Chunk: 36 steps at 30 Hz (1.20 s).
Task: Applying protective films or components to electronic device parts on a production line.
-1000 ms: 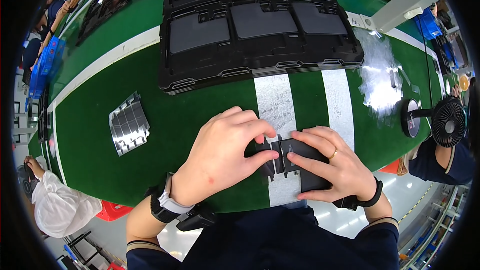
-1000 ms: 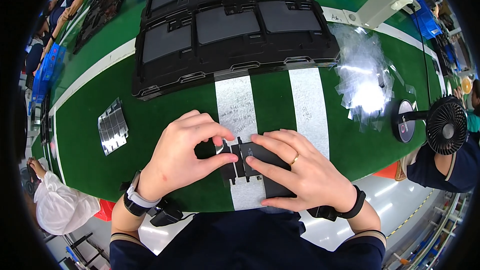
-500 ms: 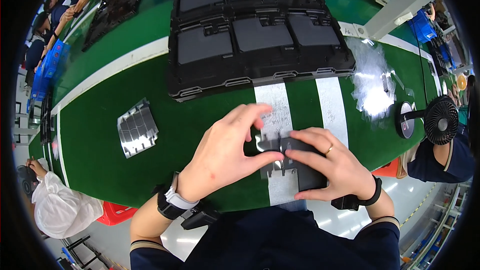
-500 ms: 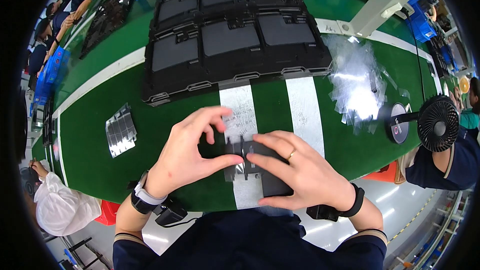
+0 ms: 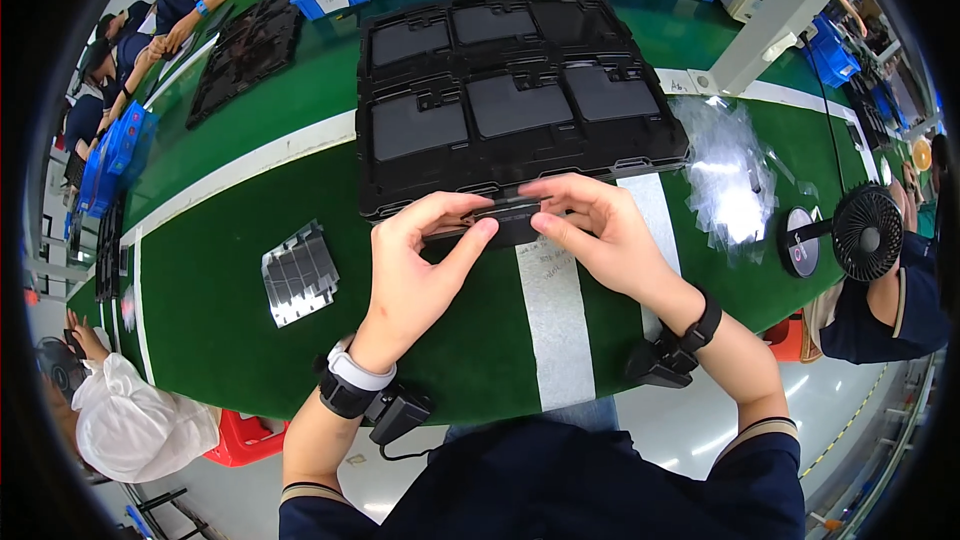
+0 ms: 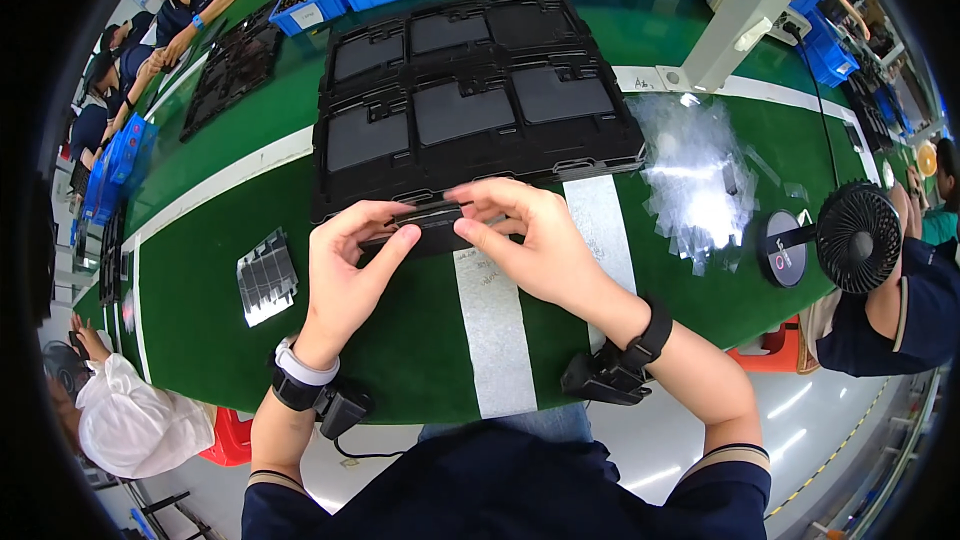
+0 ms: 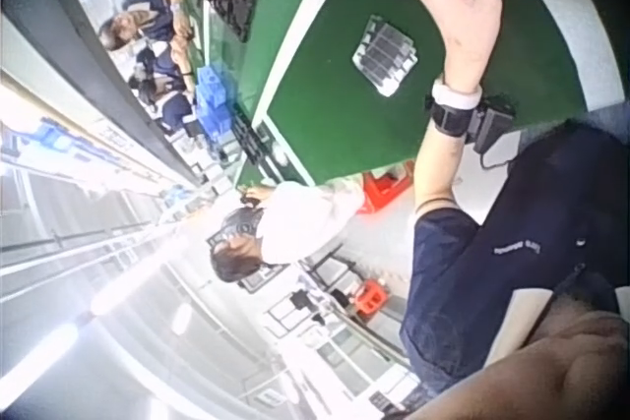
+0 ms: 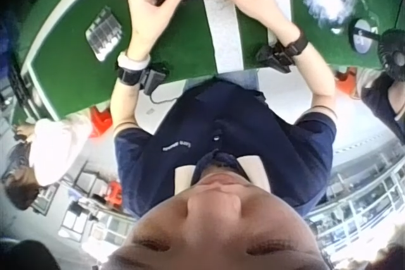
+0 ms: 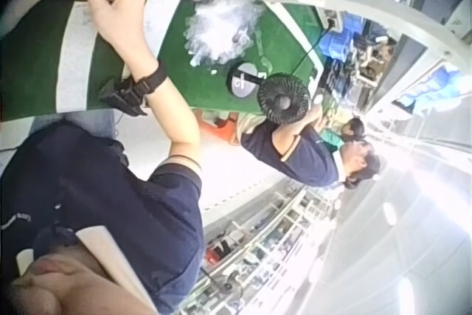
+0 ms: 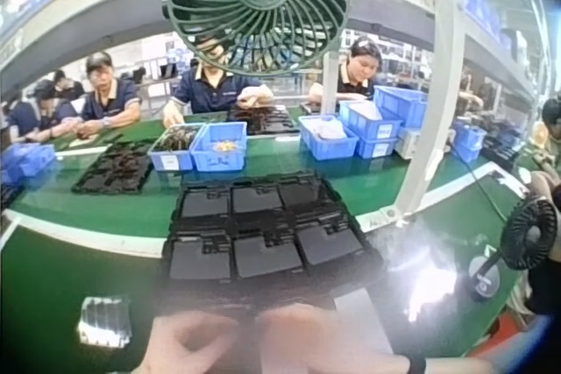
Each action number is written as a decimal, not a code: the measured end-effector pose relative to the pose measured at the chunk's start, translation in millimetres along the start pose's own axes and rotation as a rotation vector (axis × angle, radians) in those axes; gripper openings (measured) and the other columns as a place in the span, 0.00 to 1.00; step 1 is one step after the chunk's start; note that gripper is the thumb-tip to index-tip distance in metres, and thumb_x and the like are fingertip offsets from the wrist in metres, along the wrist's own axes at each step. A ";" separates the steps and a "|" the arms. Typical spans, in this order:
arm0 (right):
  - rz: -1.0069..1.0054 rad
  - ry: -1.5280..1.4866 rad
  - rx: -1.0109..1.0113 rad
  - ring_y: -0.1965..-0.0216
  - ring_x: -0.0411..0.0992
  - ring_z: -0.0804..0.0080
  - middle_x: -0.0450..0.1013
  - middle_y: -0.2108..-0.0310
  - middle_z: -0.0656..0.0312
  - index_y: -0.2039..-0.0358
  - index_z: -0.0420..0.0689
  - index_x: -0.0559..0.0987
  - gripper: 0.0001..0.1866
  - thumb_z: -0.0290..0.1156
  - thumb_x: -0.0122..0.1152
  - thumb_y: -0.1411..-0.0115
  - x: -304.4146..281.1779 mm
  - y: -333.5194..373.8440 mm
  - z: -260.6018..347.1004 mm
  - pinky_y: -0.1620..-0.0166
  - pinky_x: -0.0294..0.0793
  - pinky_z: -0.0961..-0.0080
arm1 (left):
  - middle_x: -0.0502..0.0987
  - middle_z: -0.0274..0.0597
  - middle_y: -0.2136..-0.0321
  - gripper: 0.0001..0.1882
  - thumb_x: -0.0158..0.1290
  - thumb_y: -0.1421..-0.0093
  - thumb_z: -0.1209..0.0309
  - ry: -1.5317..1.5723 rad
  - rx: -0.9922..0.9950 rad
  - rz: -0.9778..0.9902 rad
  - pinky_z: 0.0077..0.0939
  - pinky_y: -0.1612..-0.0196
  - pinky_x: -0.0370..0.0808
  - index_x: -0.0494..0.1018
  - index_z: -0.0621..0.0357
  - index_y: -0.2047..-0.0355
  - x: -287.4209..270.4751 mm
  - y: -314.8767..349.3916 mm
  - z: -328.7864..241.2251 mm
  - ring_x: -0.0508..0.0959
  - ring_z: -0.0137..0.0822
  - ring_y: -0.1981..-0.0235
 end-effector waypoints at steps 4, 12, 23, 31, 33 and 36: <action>-0.048 -0.052 -0.059 0.62 0.71 0.76 0.72 0.63 0.60 0.61 0.36 0.75 0.11 0.23 0.58 0.46 -4.8 -1.9 -8.4 0.60 0.74 0.81 | 0.75 0.40 0.68 0.10 0.58 0.50 0.82 0.010 -0.011 0.028 0.17 0.62 0.73 0.70 0.69 0.69 2.8 -3.7 0.7 0.76 0.27 0.66; -0.100 -0.210 0.012 0.63 0.71 0.79 0.72 0.67 0.62 0.64 0.37 0.74 0.07 0.24 0.57 0.44 -8.8 -1.0 -9.3 0.61 0.72 0.84 | 0.74 0.39 0.70 0.10 0.58 0.51 0.81 0.037 -0.054 0.013 0.17 0.64 0.74 0.70 0.70 0.69 2.7 -4.1 -0.2 0.77 0.28 0.67; -0.091 -0.311 -0.096 0.64 0.71 0.78 0.73 0.68 0.62 0.68 0.37 0.77 0.04 0.24 0.56 0.43 -15.5 4.9 7.6 0.61 0.71 0.82 | 0.77 0.43 0.74 0.10 0.61 0.53 0.79 0.058 -0.014 -0.036 0.18 0.66 0.76 0.73 0.68 0.69 0.8 1.7 -10.4 0.79 0.29 0.71; -0.001 -0.202 -0.018 0.73 0.66 0.81 0.69 0.75 0.66 0.74 0.36 0.73 0.05 0.22 0.54 0.43 -6.6 7.2 7.1 0.67 0.66 0.84 | 0.77 0.41 0.73 0.13 0.59 0.52 0.82 0.356 -0.117 0.105 0.16 0.67 0.76 0.71 0.68 0.65 11.8 6.9 -4.1 0.78 0.26 0.71; -0.028 0.153 -0.251 0.74 0.64 0.82 0.67 0.76 0.67 0.76 0.36 0.72 0.06 0.22 0.54 0.43 -9.3 10.2 22.5 0.69 0.64 0.84 | 0.77 0.41 0.73 0.13 0.59 0.52 0.82 0.340 -0.124 0.114 0.16 0.67 0.76 0.71 0.68 0.65 12.5 7.9 -2.9 0.78 0.26 0.71; -0.019 -0.001 -0.134 0.74 0.67 0.84 0.69 0.76 0.68 0.72 0.35 0.73 0.04 0.24 0.56 0.44 -8.4 8.6 14.0 0.70 0.67 0.85 | 0.77 0.41 0.72 0.13 0.59 0.52 0.82 0.361 -0.133 0.124 0.15 0.67 0.76 0.71 0.68 0.65 14.2 8.3 -3.5 0.78 0.26 0.70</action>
Point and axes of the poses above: each hand's wrist, its own y-axis away from the middle knuckle, its own x-axis out of the palm, z = x × y, the point moved 7 cm from there along -y, towards the middle knuckle
